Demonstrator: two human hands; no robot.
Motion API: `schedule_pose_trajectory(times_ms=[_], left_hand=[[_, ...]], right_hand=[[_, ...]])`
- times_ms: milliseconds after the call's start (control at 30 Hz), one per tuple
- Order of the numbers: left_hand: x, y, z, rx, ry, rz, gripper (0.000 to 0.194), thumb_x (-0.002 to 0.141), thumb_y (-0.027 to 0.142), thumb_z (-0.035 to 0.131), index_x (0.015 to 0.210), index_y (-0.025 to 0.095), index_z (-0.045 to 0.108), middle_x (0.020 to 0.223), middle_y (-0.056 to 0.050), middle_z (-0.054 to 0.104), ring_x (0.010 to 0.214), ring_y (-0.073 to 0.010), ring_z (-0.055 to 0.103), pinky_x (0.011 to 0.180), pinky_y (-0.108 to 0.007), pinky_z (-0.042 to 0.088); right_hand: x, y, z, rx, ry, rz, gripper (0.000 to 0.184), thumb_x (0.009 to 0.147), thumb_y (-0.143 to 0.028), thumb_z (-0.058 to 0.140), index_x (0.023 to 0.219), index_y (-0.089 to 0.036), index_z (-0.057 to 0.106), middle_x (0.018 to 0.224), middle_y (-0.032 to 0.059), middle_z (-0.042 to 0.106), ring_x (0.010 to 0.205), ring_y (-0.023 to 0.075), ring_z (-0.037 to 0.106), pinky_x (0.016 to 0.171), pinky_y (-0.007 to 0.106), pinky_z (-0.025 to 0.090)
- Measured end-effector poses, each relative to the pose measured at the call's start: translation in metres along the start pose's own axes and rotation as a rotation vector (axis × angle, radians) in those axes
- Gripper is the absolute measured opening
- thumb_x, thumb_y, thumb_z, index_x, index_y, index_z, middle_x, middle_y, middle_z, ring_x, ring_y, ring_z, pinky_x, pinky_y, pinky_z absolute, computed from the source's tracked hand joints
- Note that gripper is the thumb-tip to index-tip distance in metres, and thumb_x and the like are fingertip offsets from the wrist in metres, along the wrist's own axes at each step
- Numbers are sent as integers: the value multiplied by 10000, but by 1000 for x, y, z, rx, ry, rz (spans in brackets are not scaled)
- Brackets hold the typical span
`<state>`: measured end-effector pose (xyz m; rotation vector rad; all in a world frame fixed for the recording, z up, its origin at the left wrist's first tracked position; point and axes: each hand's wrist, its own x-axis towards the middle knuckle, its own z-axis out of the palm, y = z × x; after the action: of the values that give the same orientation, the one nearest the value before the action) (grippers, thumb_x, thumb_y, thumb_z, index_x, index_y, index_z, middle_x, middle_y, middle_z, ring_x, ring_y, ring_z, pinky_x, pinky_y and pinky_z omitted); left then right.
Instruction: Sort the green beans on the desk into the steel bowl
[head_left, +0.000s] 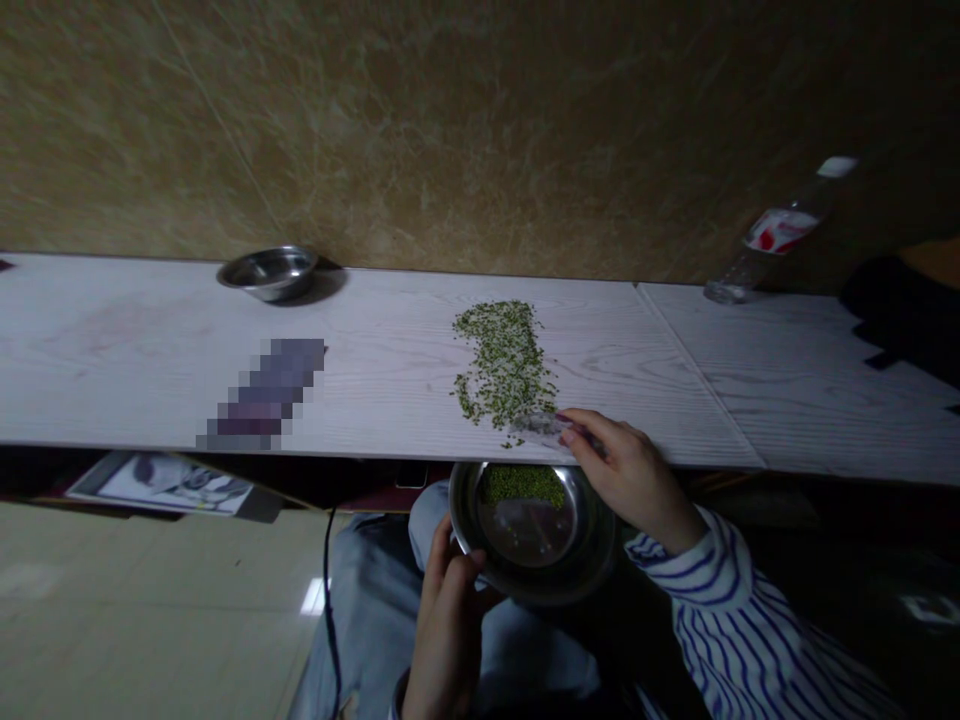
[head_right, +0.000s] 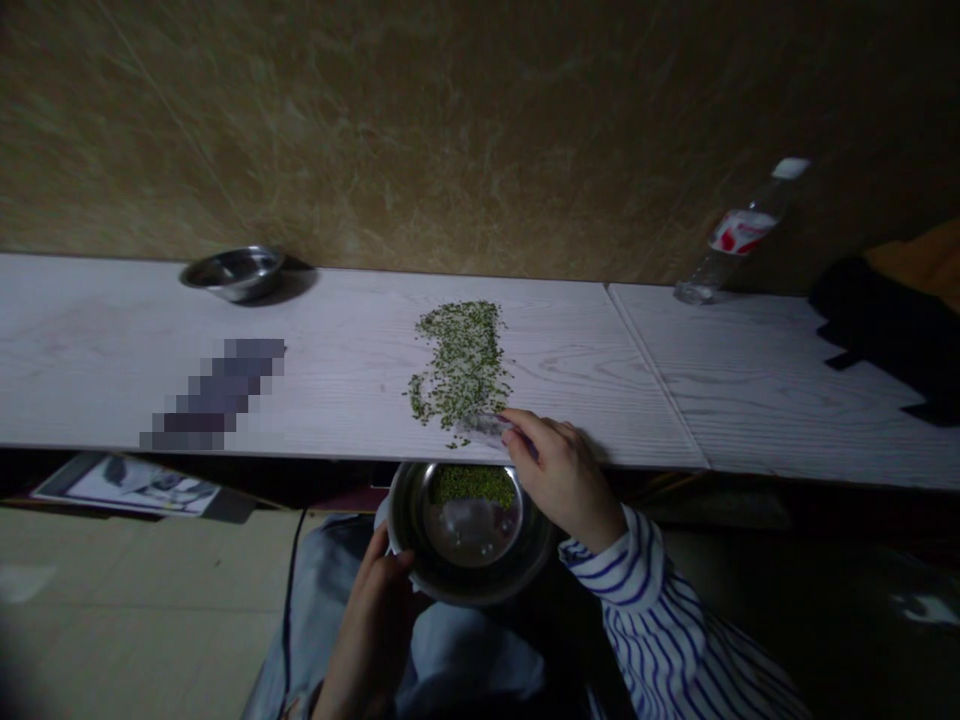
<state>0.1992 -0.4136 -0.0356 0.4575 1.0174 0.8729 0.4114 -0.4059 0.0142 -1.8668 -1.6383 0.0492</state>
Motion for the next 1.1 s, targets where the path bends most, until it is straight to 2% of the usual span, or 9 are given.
schedule_pose_trajectory(times_ms=[133,400,533,633,733,867,1000,1100], left_hand=[[2,0,-3,2,12,-2,639,697,290,642,1329,267,553,1241,-95,616,1059,-290,562,704,-351,536],[-1,7,-5,-3,-22,4,598,749,265,611,1341,267,528,1297,-91,582,1082,-272,543,784,-394,533],[0,4,-6,-13,-11,1,638,735,268,621,1362,260,501,1282,-102,588,1059,-273,550,771,-403,538],[2,1,-6,-19,15,11,674,711,277,639,1369,263,495,1286,-107,586,1058,-284,552,740,-399,540],[1,2,-4,-10,23,9,662,705,280,641,1353,244,511,1274,-118,594,1050,-290,554,696,-376,537],[-4,4,1,-15,29,7,577,737,262,626,1306,223,541,1249,-104,611,1002,-258,577,681,-348,530],[-6,5,3,-15,70,-22,550,755,266,628,1297,227,539,1225,-87,626,992,-246,597,637,-301,510],[-5,5,3,-16,50,-16,546,768,259,614,1306,227,526,1251,-86,614,1021,-252,589,658,-318,520]], right_hand=[[5,-4,5,0,-20,-22,267,929,-267,504,1137,-228,667,996,51,751,857,195,698,759,314,545],[9,-13,6,86,-105,-112,236,927,-230,535,1130,-230,657,1024,30,746,898,168,692,797,288,529],[4,-17,3,76,-136,-163,226,927,-223,536,1111,-225,668,1041,29,746,877,169,694,799,300,527],[-3,-15,1,79,-145,-147,228,931,-242,532,1115,-237,666,1032,21,747,877,172,692,798,305,528],[-8,-7,0,92,-98,-52,244,926,-262,529,1130,-234,659,1005,28,749,884,181,696,768,295,541],[-3,5,-1,93,18,52,265,921,-289,521,1128,-202,663,998,58,751,845,194,707,730,296,550],[9,7,-2,55,74,76,273,912,-283,522,1116,-181,672,965,74,757,771,199,712,680,295,548],[15,4,-2,-2,87,58,266,905,-267,526,1105,-186,680,946,76,760,777,207,712,684,303,546]])
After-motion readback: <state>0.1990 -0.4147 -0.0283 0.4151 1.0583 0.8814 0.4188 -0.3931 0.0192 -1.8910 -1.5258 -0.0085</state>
